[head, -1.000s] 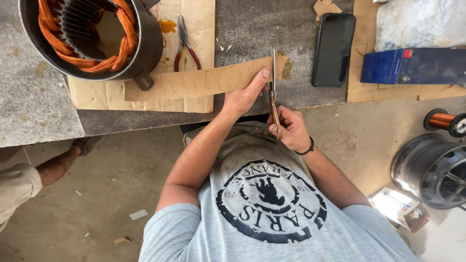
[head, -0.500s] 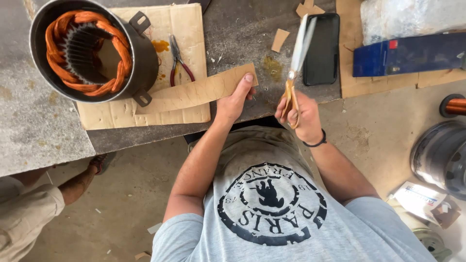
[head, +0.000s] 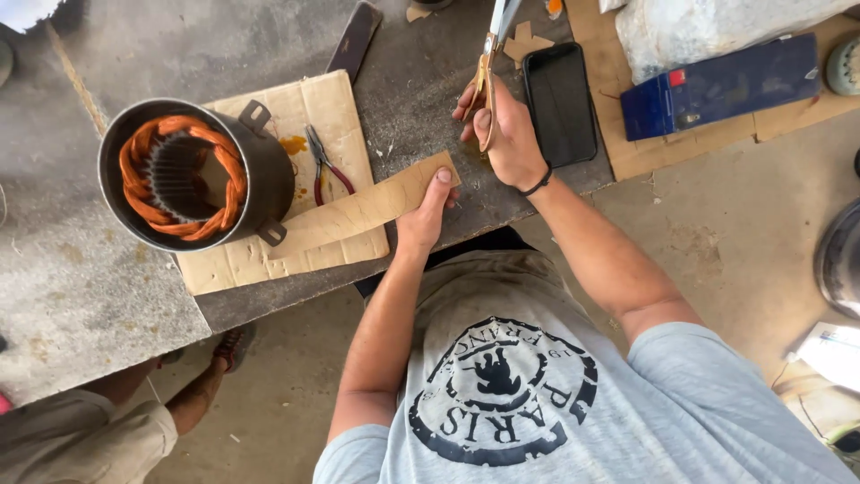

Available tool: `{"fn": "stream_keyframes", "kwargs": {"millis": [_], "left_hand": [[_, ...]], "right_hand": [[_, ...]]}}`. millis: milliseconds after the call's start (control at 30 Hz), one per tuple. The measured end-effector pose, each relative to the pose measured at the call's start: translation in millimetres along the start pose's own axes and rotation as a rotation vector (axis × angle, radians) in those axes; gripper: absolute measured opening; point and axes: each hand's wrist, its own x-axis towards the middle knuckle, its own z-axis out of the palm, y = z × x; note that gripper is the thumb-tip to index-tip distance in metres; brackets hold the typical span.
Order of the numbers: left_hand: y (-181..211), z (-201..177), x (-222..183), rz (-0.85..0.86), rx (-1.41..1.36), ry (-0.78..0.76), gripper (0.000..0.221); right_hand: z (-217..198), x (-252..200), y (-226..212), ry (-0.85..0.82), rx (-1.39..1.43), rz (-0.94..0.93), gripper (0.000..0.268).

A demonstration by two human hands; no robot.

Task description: Cutting a long strip of brown insulation paper into smaller rectangular pieces using scissors on a workbench.

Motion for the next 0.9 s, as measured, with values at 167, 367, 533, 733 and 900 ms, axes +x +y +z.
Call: {"fn": "stream_keyframes", "kwargs": {"millis": [167, 367, 533, 733, 900], "left_hand": [[-2, 2, 1, -0.002, 0.016, -0.039, 0.036], [-10, 1, 3, -0.049, 0.048, -0.016, 0.037], [-12, 1, 3, -0.022, 0.017, 0.013, 0.034], [-18, 1, 6, -0.017, 0.023, 0.02, 0.036], [13, 8, -6, -0.247, 0.179, 0.093, 0.04]], "right_hand": [[-8, 7, 9, 0.097, -0.039, -0.097, 0.065], [-10, 10, 10, 0.16, -0.044, -0.079, 0.056], [-6, 22, 12, 0.206, -0.094, -0.095, 0.039], [-2, 27, 21, 0.3, -0.207, -0.076, 0.038], [0, 18, 13, 0.235, -0.194, -0.128, 0.05]]}}
